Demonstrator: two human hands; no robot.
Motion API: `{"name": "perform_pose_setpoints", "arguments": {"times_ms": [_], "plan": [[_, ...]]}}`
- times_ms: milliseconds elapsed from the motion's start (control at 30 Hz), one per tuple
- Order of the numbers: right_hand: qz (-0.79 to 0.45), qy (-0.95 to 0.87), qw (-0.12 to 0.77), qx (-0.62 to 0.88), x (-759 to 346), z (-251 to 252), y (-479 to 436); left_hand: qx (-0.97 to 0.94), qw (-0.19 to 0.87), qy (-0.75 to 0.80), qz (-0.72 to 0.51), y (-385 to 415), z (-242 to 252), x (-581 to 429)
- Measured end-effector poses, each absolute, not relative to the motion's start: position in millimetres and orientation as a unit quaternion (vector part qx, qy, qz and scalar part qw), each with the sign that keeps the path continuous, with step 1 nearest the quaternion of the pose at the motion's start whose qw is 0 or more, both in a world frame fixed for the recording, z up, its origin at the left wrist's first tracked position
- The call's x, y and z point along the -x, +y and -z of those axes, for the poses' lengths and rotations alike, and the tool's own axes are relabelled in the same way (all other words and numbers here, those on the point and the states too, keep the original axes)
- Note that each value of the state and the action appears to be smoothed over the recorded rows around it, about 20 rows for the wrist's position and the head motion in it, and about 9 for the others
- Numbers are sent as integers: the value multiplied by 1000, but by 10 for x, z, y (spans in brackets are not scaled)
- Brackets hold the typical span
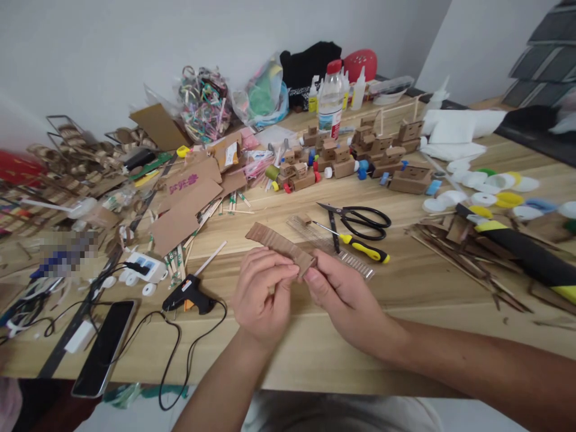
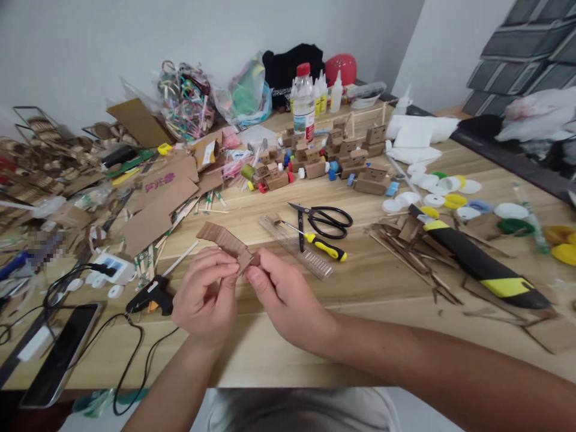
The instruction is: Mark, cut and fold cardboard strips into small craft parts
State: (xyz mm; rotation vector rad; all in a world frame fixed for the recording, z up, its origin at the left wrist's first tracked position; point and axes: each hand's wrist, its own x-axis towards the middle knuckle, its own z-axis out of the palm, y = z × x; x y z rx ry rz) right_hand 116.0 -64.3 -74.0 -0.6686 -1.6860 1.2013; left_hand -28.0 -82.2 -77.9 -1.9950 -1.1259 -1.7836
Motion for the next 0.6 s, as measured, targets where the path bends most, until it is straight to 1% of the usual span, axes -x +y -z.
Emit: {"name": "perform_pose_setpoints", "arguments": {"times_ms": [300, 600], "plan": [[-496, -678, 467, 276, -1154, 730, -673, 689, 121, -389, 599, -843, 755, 281], [-441, -718, 458, 284, -1181, 722, -673, 715, 158, -384, 563, -894, 732, 332]]}}
